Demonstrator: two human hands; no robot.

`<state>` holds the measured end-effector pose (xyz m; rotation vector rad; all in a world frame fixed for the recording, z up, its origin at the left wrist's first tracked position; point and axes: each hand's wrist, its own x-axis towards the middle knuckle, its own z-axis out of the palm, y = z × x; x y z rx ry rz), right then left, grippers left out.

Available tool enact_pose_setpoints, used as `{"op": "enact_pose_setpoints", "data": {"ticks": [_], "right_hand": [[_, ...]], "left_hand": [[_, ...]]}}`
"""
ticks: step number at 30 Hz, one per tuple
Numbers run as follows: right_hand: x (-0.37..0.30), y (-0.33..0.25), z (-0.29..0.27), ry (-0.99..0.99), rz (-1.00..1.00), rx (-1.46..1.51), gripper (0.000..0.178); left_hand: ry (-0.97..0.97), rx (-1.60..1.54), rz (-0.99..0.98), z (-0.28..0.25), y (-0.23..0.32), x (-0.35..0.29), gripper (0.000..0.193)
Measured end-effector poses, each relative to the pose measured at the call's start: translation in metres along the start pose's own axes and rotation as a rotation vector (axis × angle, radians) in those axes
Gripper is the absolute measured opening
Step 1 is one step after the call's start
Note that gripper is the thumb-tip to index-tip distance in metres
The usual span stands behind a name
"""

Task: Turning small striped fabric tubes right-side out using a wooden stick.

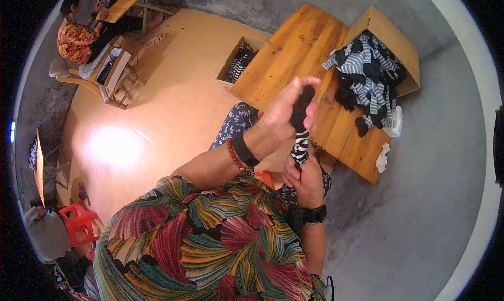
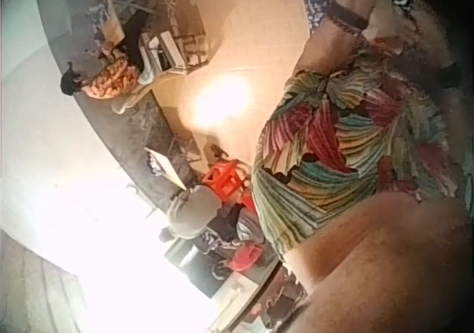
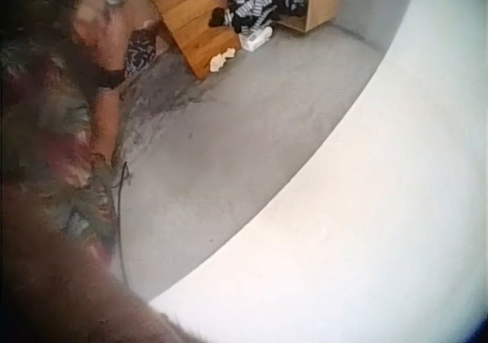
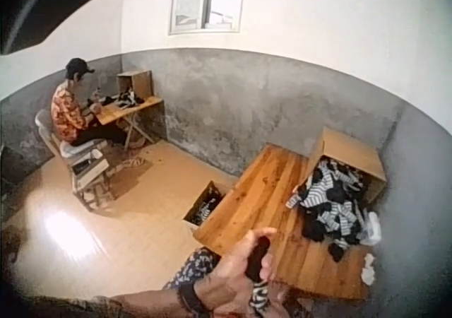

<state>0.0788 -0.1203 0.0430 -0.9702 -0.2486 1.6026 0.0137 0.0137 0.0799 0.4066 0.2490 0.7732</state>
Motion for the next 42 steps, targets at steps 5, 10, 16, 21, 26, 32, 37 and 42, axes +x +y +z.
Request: {"op": "enact_pose_setpoints", "data": {"ticks": [5, 10, 16, 21, 26, 32, 37, 42], "right_hand": [[-0.011, -0.004, -0.003, 0.034, 0.012, -0.109, 0.022], [-0.013, 0.002, 0.003, 0.196, -0.067, -0.184, 0.021], [-0.007, 0.000, 0.012, 0.196, -0.085, -0.168, 0.023], [0.001, 0.001, 0.018, -0.028, -0.035, 0.061, 0.021], [0.002, 0.002, 0.009, 0.112, -0.140, -0.129, 0.021], [-0.003, 0.012, -0.012, 0.253, -0.319, -0.362, 0.024], [-0.002, 0.011, -0.003, 0.265, -0.233, -0.209, 0.025], [0.000, 0.001, 0.005, 0.165, -0.159, -0.070, 0.025]], "left_hand": [[-0.312, 0.187, 0.048, -0.012, 0.014, 0.011, 0.019], [-0.243, 0.070, 0.145, -0.007, 0.001, 0.010, 0.016], [-0.177, 0.265, 0.234, 0.005, -0.008, -0.005, 0.018], [-0.152, 0.242, 0.154, 0.013, -0.003, -0.014, 0.021], [-0.251, 0.127, 0.041, 0.004, 0.003, -0.003, 0.019], [-0.234, 0.013, 0.000, -0.004, 0.002, 0.006, 0.015], [-0.062, 0.114, 0.229, 0.004, -0.016, 0.003, 0.018], [-0.111, 0.250, 0.110, 0.005, -0.021, -0.003, 0.023]]}}
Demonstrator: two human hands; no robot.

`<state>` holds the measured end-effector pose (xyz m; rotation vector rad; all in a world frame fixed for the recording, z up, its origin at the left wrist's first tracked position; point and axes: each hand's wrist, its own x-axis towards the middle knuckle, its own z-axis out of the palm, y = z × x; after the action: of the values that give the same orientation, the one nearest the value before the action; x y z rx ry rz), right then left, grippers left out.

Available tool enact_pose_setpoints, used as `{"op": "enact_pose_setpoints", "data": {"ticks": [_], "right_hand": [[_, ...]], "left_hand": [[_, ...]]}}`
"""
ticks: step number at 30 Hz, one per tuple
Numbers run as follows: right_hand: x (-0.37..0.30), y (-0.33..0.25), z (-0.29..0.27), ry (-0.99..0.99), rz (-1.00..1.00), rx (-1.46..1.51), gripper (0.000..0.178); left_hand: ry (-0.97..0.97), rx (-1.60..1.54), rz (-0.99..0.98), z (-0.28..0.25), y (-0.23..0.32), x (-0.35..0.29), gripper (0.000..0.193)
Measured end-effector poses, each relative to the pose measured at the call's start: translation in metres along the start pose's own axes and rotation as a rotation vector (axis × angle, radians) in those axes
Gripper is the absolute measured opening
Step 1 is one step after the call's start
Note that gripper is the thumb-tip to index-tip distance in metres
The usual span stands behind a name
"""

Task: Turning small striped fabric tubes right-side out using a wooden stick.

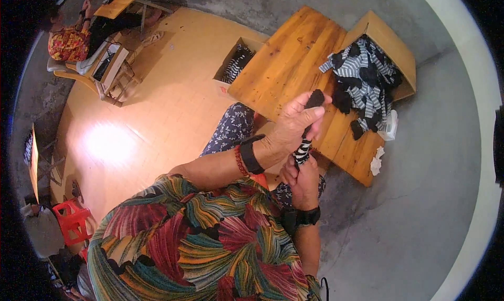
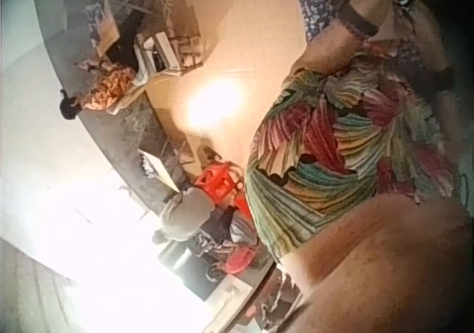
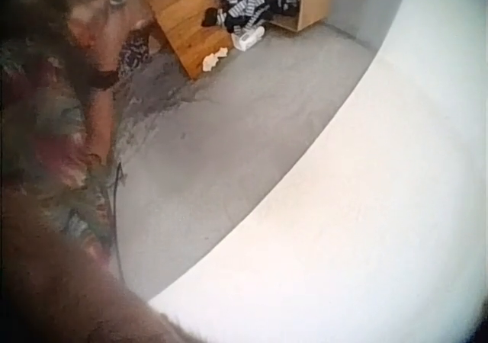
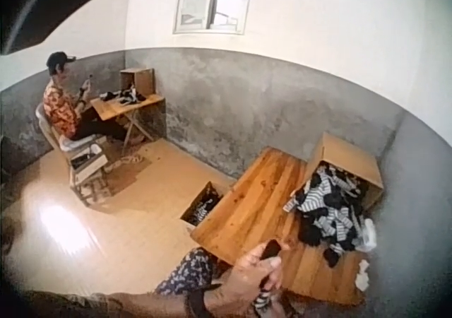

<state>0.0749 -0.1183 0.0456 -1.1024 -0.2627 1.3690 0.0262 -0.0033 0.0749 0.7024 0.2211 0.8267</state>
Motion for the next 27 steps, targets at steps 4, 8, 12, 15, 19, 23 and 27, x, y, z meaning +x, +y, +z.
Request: {"op": "enact_pose_setpoints", "data": {"ticks": [4, 8, 12, 15, 19, 23, 27], "right_hand": [[0.005, 0.005, -0.001, -0.144, 0.078, 0.088, 0.026], [0.006, 0.001, 0.002, -0.062, 0.010, -0.023, 0.027], [0.001, -0.012, -0.004, -0.083, 0.061, -0.110, 0.024], [-0.001, -0.006, -0.011, -0.088, 0.064, -0.102, 0.025], [0.002, 0.001, 0.000, -0.026, 0.064, -0.053, 0.027], [0.005, 0.003, 0.018, -0.055, 0.025, 0.052, 0.025], [0.003, 0.001, 0.018, -0.154, -0.002, 0.061, 0.025]], "left_hand": [[-0.088, -0.079, -0.085, -0.006, 0.001, -0.003, 0.023], [-0.130, -0.069, -0.056, -0.017, 0.007, 0.004, 0.025], [-0.207, -0.200, -0.095, -0.025, 0.023, 0.016, 0.025], [-0.146, -0.204, -0.045, -0.021, 0.021, 0.014, 0.024], [0.014, -0.217, 0.031, -0.006, 0.006, 0.002, 0.023], [0.024, -0.009, 0.074, 0.001, 0.010, -0.009, 0.022], [0.034, 0.024, 0.098, 0.007, 0.020, -0.015, 0.018]]}}
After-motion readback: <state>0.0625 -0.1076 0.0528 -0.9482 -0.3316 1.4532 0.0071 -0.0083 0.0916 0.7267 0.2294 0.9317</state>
